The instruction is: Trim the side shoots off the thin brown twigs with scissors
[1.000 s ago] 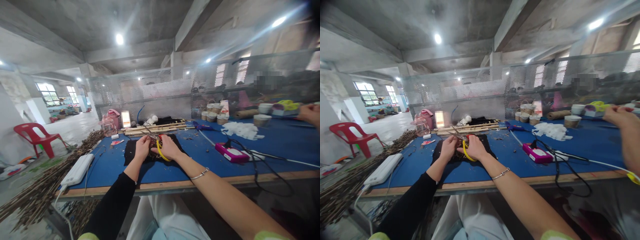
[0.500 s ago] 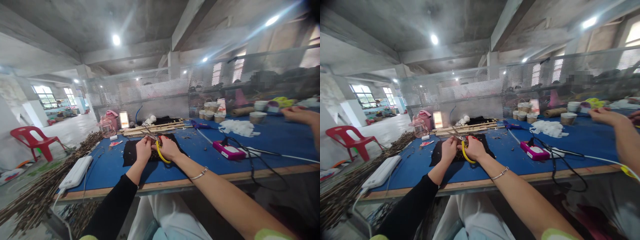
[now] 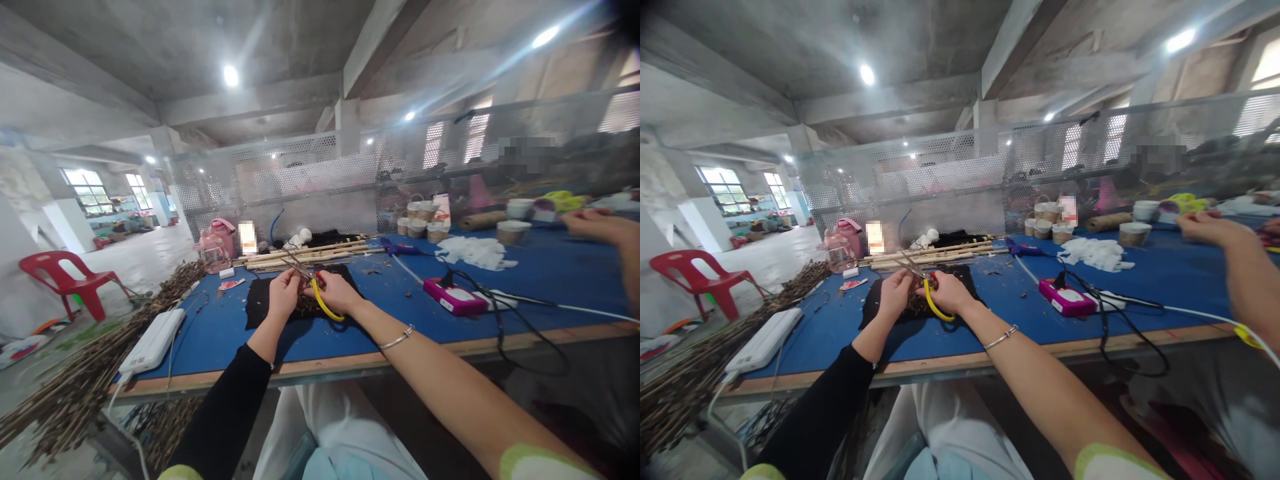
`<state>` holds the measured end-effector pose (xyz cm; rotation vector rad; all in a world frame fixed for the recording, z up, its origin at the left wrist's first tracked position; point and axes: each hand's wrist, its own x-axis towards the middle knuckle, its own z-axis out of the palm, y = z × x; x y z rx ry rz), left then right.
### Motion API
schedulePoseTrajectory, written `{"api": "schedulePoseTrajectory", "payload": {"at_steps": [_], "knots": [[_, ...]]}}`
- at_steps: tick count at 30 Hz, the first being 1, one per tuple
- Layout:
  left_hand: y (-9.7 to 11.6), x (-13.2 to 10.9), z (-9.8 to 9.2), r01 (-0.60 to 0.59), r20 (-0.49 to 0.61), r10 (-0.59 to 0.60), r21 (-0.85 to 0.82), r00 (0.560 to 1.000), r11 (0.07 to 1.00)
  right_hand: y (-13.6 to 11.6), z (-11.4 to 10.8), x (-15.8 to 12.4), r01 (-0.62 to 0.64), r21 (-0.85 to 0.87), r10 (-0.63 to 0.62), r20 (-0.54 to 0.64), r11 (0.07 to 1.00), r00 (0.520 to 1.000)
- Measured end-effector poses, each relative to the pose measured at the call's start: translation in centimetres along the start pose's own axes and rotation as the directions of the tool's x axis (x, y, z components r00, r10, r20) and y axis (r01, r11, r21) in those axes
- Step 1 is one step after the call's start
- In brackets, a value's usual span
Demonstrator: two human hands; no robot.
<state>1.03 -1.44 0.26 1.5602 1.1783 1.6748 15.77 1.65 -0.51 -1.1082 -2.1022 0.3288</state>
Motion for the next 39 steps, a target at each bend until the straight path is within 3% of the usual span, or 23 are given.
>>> {"api": "schedulePoseTrajectory", "payload": {"at_steps": [5,12,18,22,32,39], "knots": [[-0.1,0.2,-0.2,0.015,0.087,-0.018,0.029,0.996,0.999,0.6,-0.1,0.1,0.034,0.002,-0.034,-0.032,0.999,0.999],[-0.7,0.4,-0.2,-0.027,0.004,0.027,0.008,1.000,1.000,0.1,0.2,0.2,0.049,0.034,-0.041,-0.203,0.998,0.978],[-0.2,0.3,-0.2,0.003,-0.013,-0.003,-0.062,1.000,0.998,-0.5,0.1,0.1,0.084,0.051,-0.078,-0.108,0.995,0.991],[0.1,0.1,0.0,0.026,-0.029,-0.026,-0.003,0.999,1.000,-0.8,0.1,-0.1,0.081,-0.064,-0.086,-0.093,0.995,0.992],[0.0,-0.4,0.0,-0.156,0.015,0.160,0.329,0.987,0.931,-1.0,0.1,-0.3,0.105,-0.157,-0.119,-0.082,0.982,0.990],[0.6,-0.8,0.1,-0.227,0.013,0.240,0.374,0.971,0.899,-1.1,0.1,-0.4,0.019,-0.138,-0.025,-0.039,0.990,0.999]]}}
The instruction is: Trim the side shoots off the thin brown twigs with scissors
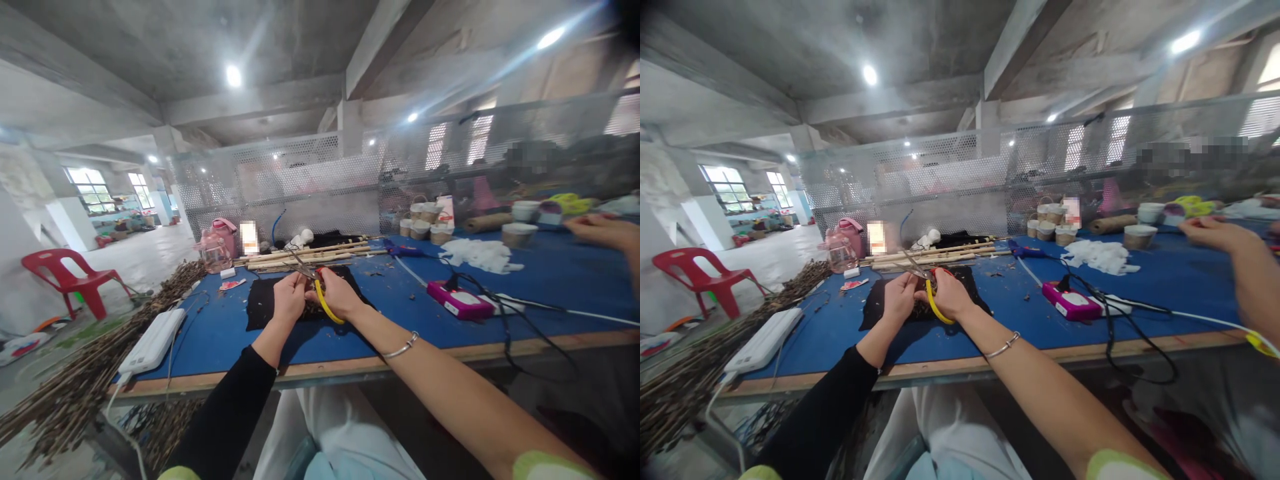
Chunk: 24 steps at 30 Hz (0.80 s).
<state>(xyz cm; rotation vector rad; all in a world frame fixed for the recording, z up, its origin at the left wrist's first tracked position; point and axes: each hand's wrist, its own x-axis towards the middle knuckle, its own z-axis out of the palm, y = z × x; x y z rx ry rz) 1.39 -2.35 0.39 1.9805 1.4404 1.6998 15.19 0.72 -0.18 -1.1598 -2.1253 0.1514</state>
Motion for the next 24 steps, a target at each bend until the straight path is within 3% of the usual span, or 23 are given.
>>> {"api": "schedulePoseTrajectory", "payload": {"at_steps": [7,14,20,24], "knots": [[-0.37,0.21,0.19,0.030,-0.018,-0.031,-0.052,0.999,0.998,-0.30,-0.03,0.11,-0.107,-0.145,0.111,0.023,0.984,0.994],[-0.70,0.25,0.38,0.094,-0.061,-0.092,0.031,0.994,0.995,-0.73,0.09,-0.03,-0.160,-0.191,0.174,0.062,0.968,0.983],[-0.60,0.27,0.23,0.092,0.025,-0.093,0.038,0.995,0.995,-0.48,0.32,-0.01,-0.067,-0.351,-0.005,-0.198,0.934,0.980],[-0.84,0.33,0.09,0.104,0.090,-0.102,-0.020,0.991,0.994,-0.47,0.01,0.05,-0.028,-0.419,-0.066,-0.210,0.908,0.975]]}}
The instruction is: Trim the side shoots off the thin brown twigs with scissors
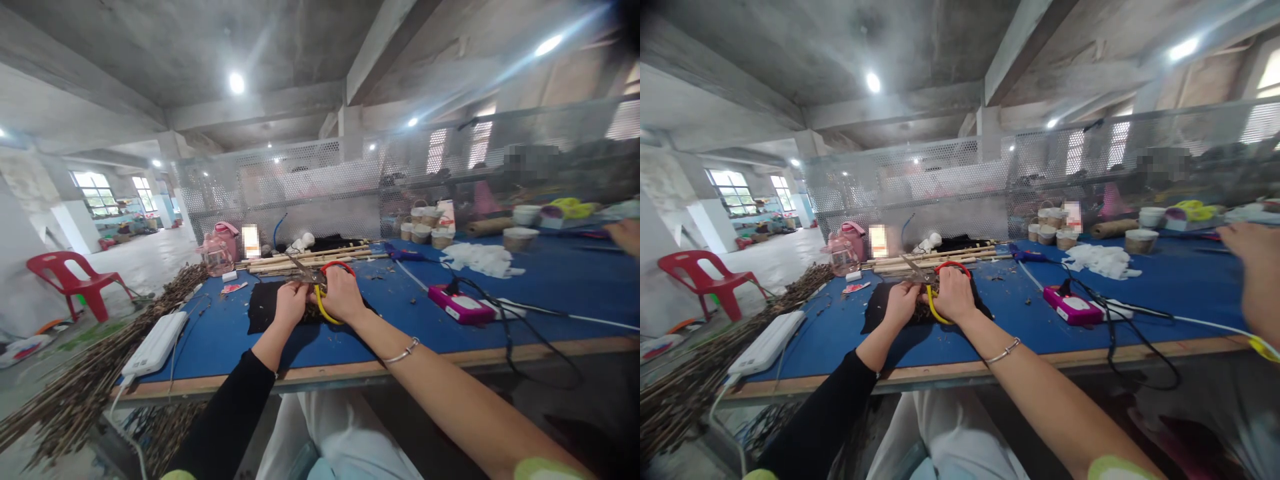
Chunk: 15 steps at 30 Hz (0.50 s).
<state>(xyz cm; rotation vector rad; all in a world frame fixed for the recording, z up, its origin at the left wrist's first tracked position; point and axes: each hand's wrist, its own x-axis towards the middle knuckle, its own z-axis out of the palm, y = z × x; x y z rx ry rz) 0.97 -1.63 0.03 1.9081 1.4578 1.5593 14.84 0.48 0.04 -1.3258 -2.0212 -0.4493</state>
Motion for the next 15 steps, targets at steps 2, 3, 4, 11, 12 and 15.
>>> {"api": "schedulePoseTrajectory", "payload": {"at_steps": [2,3,4,11,12,15], "knots": [[-0.07,0.01,-0.01,-0.012,0.006,0.012,-0.003,1.000,1.000,-0.03,-0.16,-0.01,-0.012,0.005,0.012,0.048,1.000,0.999],[-0.06,0.01,0.01,-0.009,0.003,0.009,0.005,1.000,1.000,-0.10,-0.24,-0.04,-0.029,0.009,0.028,0.079,1.000,0.996],[-0.04,0.00,0.02,0.003,-0.005,-0.003,0.016,1.000,1.000,-0.19,-0.32,-0.07,-0.049,0.011,0.048,0.113,0.999,0.992],[-0.14,0.00,0.28,0.076,-0.073,-0.069,0.099,0.995,0.992,-0.87,-0.73,-0.14,-0.177,0.018,0.165,0.272,0.984,0.948],[-0.26,0.03,0.34,0.079,-0.072,-0.072,0.107,0.995,0.991,-0.89,-0.72,-0.15,-0.183,0.023,0.170,0.272,0.983,0.947],[-0.61,0.12,0.42,0.083,-0.069,-0.075,0.129,0.995,0.988,-0.90,-0.60,-0.19,-0.206,0.045,0.186,0.283,0.977,0.941]]}}
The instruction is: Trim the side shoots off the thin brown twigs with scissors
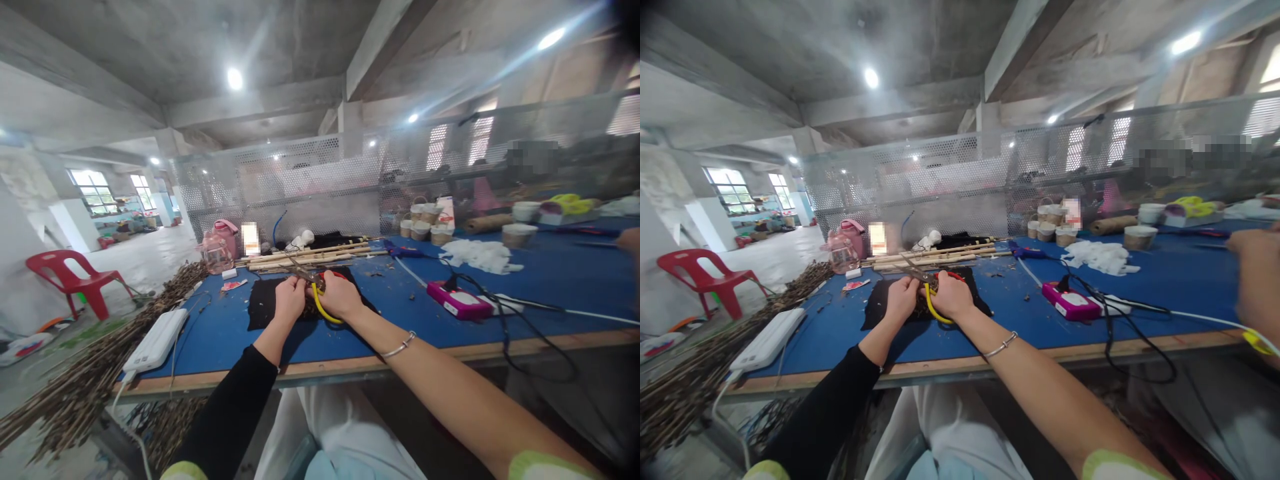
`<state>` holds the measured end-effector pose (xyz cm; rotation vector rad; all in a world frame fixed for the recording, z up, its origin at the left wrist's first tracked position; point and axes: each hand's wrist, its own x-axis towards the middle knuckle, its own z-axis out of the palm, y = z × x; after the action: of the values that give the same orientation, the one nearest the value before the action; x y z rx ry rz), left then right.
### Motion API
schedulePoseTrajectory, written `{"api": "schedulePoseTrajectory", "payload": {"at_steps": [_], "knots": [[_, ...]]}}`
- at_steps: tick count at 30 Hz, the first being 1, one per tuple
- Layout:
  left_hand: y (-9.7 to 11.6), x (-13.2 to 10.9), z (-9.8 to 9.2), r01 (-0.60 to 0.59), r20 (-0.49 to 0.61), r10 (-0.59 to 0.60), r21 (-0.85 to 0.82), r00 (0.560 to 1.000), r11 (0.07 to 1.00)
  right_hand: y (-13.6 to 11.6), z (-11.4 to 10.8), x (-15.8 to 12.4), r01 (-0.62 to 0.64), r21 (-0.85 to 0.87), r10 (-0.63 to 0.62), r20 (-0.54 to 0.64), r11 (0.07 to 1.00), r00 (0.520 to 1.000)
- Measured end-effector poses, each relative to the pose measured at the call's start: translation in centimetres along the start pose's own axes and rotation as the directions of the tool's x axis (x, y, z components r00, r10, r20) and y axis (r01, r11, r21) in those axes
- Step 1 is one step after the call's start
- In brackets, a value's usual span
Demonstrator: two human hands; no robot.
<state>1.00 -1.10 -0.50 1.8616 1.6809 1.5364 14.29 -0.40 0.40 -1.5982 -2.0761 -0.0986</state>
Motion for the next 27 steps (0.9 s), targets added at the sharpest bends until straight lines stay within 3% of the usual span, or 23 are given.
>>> {"api": "schedulePoseTrajectory", "payload": {"at_steps": [7,10,15,20,23,27], "knots": [[-0.2,0.2,-0.2,0.035,0.029,-0.034,-0.046,0.999,0.998,0.2,0.2,0.2,-0.028,0.089,0.020,0.086,0.996,0.996],[-0.4,0.3,0.2,0.083,0.067,-0.070,-0.214,0.995,0.973,0.5,0.5,0.4,-0.024,0.137,0.008,0.110,0.990,0.994],[-0.9,0.5,1.0,0.234,0.219,-0.140,-0.502,0.966,0.833,0.8,0.7,0.5,-0.034,0.154,0.018,0.099,0.987,0.995],[-0.9,0.6,0.9,0.180,0.181,-0.108,-0.447,0.977,0.876,0.7,0.5,0.3,0.016,0.131,-0.020,0.028,0.991,0.999],[-0.8,0.5,0.7,0.132,0.183,-0.063,-0.396,0.981,0.909,0.6,0.3,0.2,0.032,0.143,-0.037,0.037,0.989,0.999],[-1.1,0.5,0.8,0.147,0.137,-0.107,-0.330,0.985,0.933,0.4,0.2,0.3,0.010,0.114,-0.018,0.076,0.993,0.997]]}}
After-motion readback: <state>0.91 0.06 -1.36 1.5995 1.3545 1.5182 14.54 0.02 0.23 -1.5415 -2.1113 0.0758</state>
